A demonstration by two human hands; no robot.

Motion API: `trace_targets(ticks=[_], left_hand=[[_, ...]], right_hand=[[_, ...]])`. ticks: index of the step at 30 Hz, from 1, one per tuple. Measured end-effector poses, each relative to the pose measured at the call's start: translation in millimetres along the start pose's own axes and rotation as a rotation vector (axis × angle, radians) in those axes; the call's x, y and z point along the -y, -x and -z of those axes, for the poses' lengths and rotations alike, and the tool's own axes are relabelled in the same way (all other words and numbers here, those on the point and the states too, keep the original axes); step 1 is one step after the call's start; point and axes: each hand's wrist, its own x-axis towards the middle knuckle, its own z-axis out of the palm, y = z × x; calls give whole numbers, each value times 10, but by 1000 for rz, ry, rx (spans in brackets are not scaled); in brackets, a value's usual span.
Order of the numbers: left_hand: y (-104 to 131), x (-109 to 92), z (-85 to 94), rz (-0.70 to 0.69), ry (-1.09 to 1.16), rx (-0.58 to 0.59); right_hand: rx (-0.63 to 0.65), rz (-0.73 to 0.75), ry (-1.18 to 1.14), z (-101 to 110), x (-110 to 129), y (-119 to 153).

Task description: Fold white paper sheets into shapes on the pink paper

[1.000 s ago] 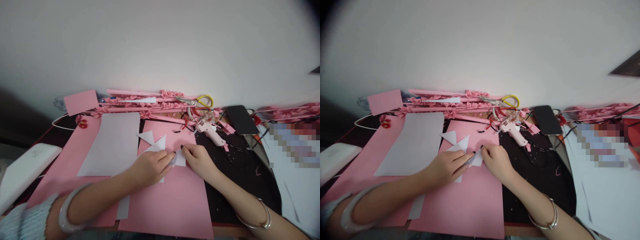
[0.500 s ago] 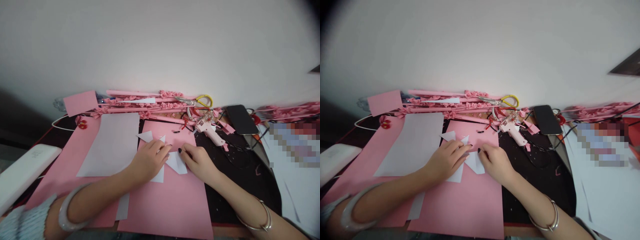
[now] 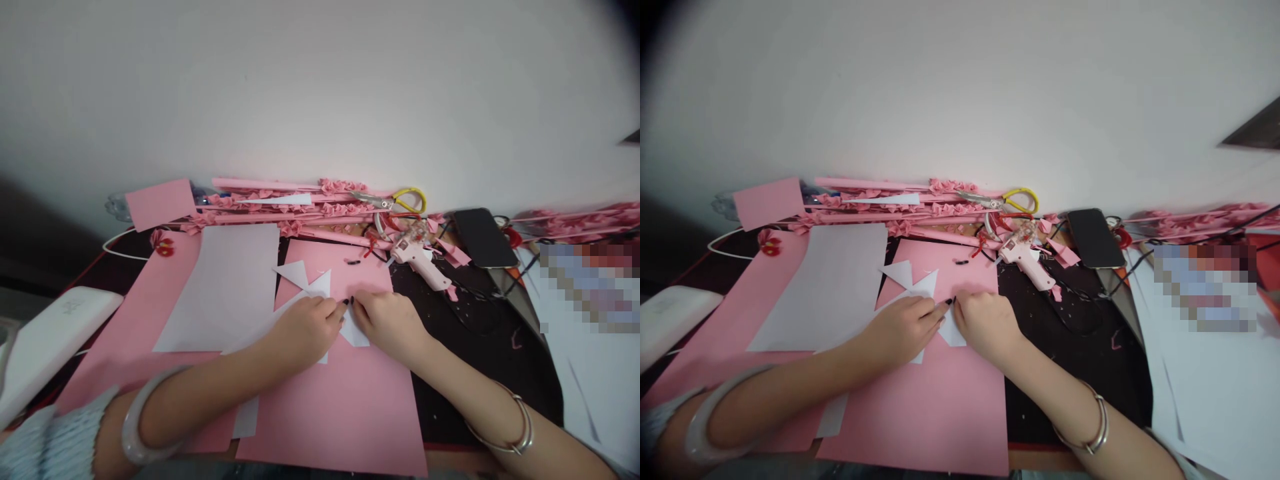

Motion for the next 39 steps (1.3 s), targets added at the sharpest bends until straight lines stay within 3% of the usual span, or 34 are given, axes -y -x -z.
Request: trace_targets(ticks=[18, 31, 36, 39], left_hand=[[10, 3, -15, -57, -30, 56], [27, -1, -50, 2, 40, 3], [31, -12, 20, 22, 17, 12], [39, -28, 76, 29, 16, -47]], right_hand=[[-35, -21, 23, -36, 83, 35], [42, -86, -105, 27, -4, 132], [41, -70, -104, 13, -9, 140], [20, -107, -80, -1, -9, 107]])
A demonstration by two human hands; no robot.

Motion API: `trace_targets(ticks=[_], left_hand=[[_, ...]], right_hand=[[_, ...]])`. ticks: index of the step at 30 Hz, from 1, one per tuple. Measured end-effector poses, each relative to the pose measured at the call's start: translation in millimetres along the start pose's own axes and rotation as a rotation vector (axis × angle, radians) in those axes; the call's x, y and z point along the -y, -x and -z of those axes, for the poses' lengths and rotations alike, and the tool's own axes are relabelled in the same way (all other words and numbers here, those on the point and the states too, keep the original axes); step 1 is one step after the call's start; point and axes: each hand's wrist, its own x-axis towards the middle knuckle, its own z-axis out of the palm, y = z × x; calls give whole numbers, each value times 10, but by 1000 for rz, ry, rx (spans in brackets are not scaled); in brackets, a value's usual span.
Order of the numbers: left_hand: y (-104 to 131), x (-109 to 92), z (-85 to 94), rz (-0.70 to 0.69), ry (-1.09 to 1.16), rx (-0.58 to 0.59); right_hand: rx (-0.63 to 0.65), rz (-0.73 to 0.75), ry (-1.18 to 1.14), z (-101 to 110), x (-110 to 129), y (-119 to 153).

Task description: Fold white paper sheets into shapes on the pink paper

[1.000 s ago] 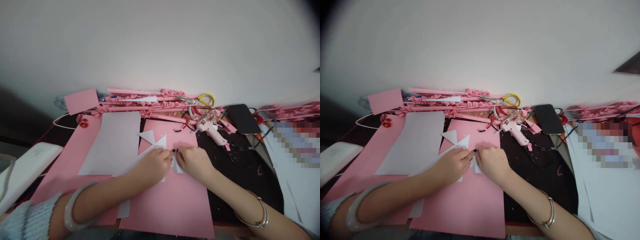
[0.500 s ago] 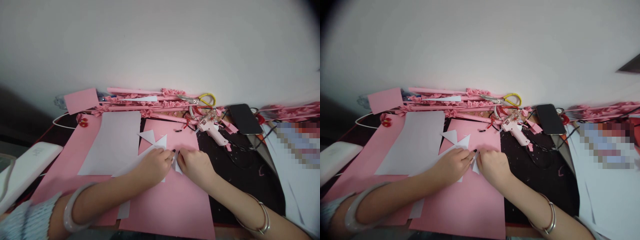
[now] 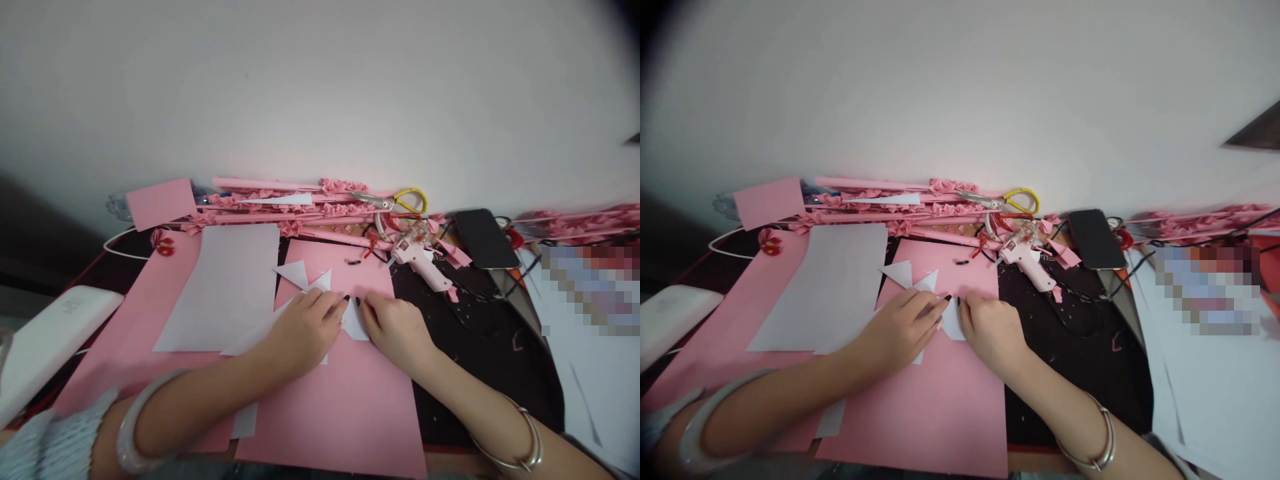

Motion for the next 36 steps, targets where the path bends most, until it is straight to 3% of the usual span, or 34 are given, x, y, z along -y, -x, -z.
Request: trace_targets(ticks=[3, 9, 16, 21, 36], left_hand=[[19, -19, -5, -51, 1, -62], [52, -25, -94, -56, 29, 26], [53, -3, -57, -92, 24, 105], [57, -1, -69, -102, 21, 90], [67, -27, -45, -69, 18, 61]], right_hand=[[-15, -10, 20, 2, 1, -33], [-50, 35, 78, -16, 6, -33], [-102, 78, 125, -71, 19, -23], [-112, 73, 130, -92, 33, -3], [-12, 27, 3, -13, 3, 30]])
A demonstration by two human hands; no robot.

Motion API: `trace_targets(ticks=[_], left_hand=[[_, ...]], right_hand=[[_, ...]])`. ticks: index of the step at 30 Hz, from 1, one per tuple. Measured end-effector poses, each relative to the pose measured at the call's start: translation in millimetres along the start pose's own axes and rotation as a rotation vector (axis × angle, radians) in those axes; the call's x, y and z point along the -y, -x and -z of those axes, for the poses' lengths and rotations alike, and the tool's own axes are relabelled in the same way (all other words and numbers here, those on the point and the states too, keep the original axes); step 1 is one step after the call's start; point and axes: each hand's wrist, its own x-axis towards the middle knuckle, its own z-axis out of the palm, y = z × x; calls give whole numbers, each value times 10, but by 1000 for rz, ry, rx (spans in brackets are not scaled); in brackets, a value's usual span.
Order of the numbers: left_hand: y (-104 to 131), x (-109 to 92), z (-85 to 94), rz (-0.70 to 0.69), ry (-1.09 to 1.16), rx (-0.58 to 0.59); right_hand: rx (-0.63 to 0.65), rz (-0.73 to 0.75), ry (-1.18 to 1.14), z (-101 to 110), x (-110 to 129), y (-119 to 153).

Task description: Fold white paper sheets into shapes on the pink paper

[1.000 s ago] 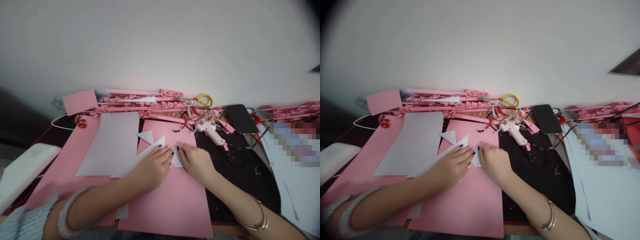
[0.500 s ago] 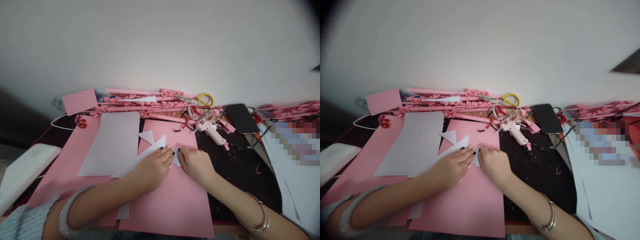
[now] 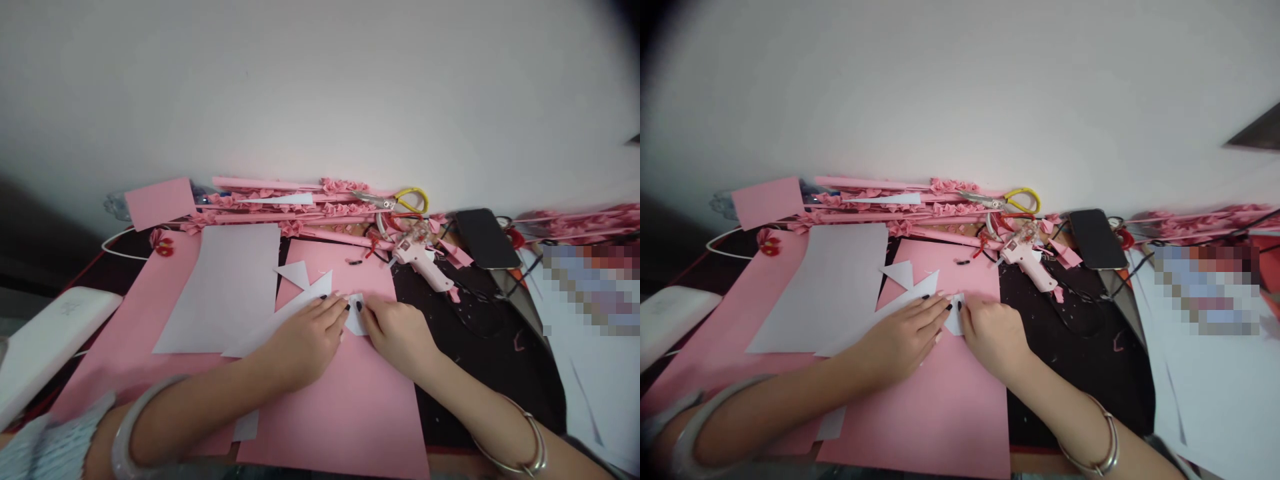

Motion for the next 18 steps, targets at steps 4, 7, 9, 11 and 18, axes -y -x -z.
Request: trace_targets(ticks=[4, 7, 9, 11, 18], left_hand=[[21, -17, 18, -39, -2, 13], [32, -33, 14, -46, 5, 36], [34, -40, 11, -38, 10, 43], [35, -45, 12, -34, 20, 45], [38, -54, 28, -26, 51, 72]], right_hand=[[-26, -19, 17, -36, -8, -11], [-42, -12, 40, -49, -13, -15], [-50, -7, 61, -52, -14, -12], [-57, -1, 76, -57, -14, -6], [-106, 29, 73, -107, -4, 12]])
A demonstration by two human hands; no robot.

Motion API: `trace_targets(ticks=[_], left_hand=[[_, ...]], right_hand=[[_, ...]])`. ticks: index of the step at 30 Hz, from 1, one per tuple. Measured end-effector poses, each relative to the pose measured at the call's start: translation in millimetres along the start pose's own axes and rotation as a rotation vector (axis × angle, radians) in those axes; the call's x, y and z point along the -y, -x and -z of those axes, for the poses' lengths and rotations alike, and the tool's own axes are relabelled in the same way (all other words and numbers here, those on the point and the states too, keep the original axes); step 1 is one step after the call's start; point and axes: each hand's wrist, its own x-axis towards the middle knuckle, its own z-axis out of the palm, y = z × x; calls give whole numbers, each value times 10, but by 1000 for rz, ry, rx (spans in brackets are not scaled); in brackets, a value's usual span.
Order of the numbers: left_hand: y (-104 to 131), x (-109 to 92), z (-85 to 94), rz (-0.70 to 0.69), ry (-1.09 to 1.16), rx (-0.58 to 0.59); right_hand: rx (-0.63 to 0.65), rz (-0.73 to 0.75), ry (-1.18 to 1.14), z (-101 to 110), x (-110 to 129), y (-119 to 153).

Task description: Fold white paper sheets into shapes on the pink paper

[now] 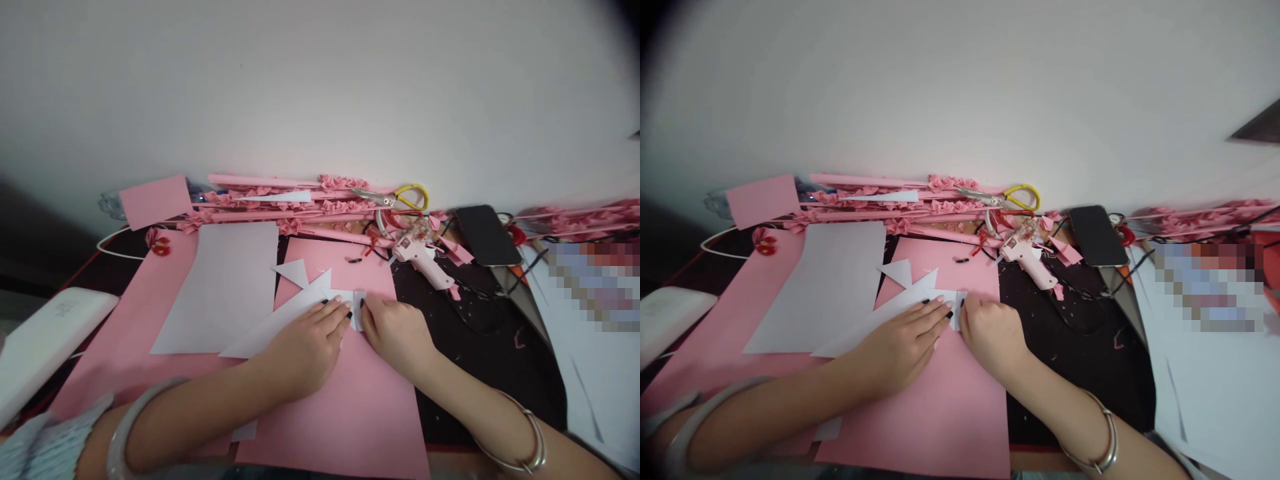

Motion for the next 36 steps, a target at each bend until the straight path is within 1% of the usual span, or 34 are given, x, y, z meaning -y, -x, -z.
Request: trace_targets(ticks=[5, 7, 12, 15, 19, 24, 31, 36], left_hand=[[-4, 1, 2, 0, 1, 17], [-5, 4, 9, -1, 7, 22], [-7, 15, 37, 3, 37, 24], [-6, 14, 41, 7, 49, 24], [-2, 5, 42, 5, 46, 33], [-9, 14, 46, 5, 55, 54], [2, 44, 23, 4, 94, 24], [9, 38, 36, 6, 103, 3]], right_hand=[[-10, -9, -11, -8, -2, 28], [16, -23, -19, 13, -13, 33], [126, -52, -99, 97, -37, 26], [144, -47, -106, 123, -33, 35], [119, -11, -92, 111, -29, 65], [72, 37, -68, 45, -41, 93], [3, 79, -76, 9, -35, 113], [-22, 76, -73, 9, -34, 128]])
